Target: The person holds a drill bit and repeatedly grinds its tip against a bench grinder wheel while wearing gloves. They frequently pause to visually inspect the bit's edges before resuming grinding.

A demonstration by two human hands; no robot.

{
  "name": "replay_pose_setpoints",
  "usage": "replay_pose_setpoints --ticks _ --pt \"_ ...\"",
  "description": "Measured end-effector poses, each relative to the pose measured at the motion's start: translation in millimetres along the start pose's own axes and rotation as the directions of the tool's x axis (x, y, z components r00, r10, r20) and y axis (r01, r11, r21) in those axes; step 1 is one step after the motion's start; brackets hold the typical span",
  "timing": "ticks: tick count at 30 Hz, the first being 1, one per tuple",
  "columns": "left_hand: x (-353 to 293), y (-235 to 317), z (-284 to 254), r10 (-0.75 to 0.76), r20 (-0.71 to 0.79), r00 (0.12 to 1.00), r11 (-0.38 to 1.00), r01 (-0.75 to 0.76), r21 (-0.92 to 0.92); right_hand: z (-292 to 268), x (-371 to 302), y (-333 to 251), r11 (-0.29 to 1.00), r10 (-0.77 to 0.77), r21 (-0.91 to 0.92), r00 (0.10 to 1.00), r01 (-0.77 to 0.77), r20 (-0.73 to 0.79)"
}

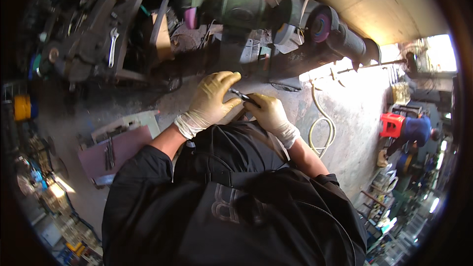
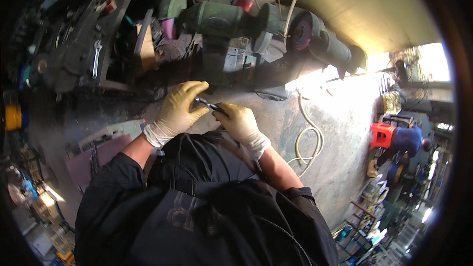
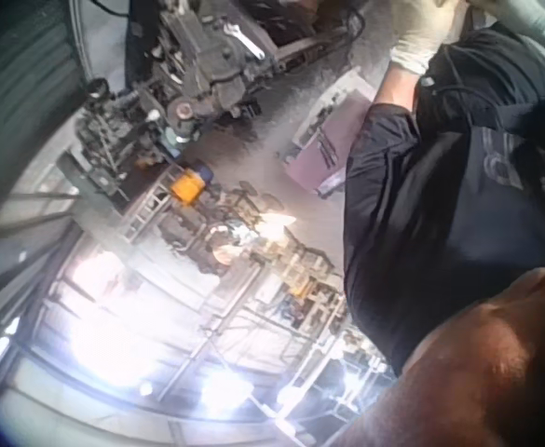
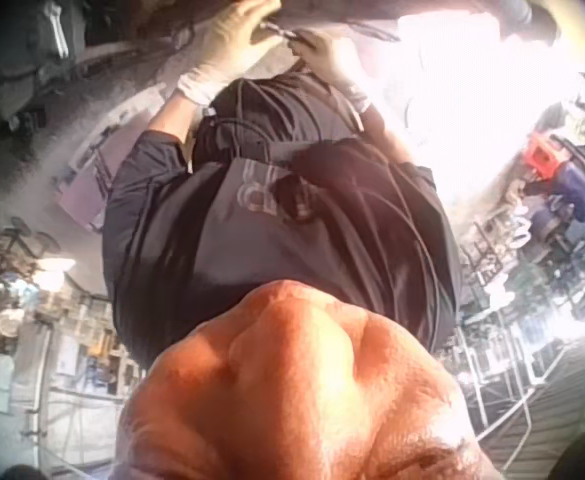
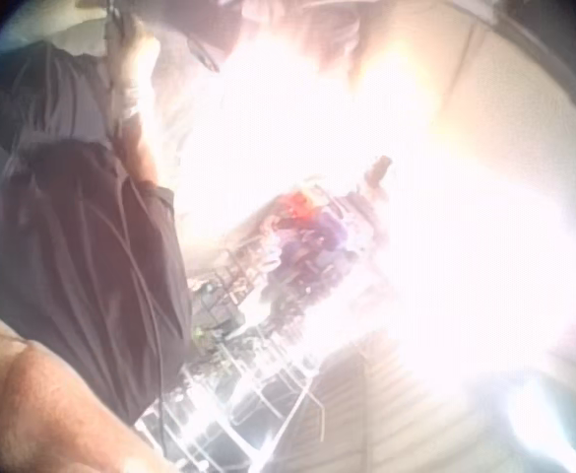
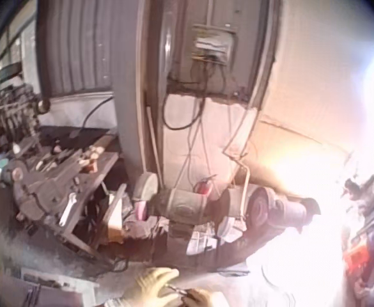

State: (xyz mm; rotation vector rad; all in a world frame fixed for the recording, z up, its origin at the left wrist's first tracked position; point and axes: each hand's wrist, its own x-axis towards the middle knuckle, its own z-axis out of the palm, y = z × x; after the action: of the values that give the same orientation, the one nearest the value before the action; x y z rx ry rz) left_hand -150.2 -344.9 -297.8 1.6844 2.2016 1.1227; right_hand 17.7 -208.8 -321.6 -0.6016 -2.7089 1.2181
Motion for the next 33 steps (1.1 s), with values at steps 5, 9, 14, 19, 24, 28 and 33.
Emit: replay_pose_setpoints --ticks 5,9,14,19,24,28,33 --pt "43.8 -6.9 98.1 -0.353 0.296 0.888 0.66 0.46 -0.594 12.1 -21.8 146.4 0.655 0.325 0.703 0.943 -0.276 0.067" --pt "81.9 19.2 160.0 -0.293 0.526 0.799 0.244 0.594 -0.766 5.8 -34.2 185.9 0.434 0.351 0.843 0.922 -0.316 0.165" --pt "119.6 34.1 204.7 -0.317 0.641 0.699 0.132 0.702 -0.7 10.1 -42.1 221.3 0.313 0.349 0.882 0.906 -0.353 0.239" --pt "127.3 16.5 234.6 -0.366 0.749 0.551 -0.057 0.791 -0.609 24.6 -44.2 243.9 0.189 0.37 0.91 0.885 -0.369 0.283" --pt "127.5 -3.0 254.1 -0.442 0.729 0.523 -0.092 0.782 -0.617 43.5 -31.2 249.7 0.124 0.501 0.944 0.84 -0.307 0.207" --pt "128.2 -15.5 266.1 -0.506 0.667 0.547 0.004 0.775 -0.632 51.2 -16.8 260.9 0.175 0.572 0.924 0.799 -0.34 0.185" --pt "132.8 -33.3 265.9 -0.545 0.672 0.502 -0.025 0.791 -0.612 50.6 4.1 248.5 0.149 0.604 0.916 0.768 -0.374 0.215"
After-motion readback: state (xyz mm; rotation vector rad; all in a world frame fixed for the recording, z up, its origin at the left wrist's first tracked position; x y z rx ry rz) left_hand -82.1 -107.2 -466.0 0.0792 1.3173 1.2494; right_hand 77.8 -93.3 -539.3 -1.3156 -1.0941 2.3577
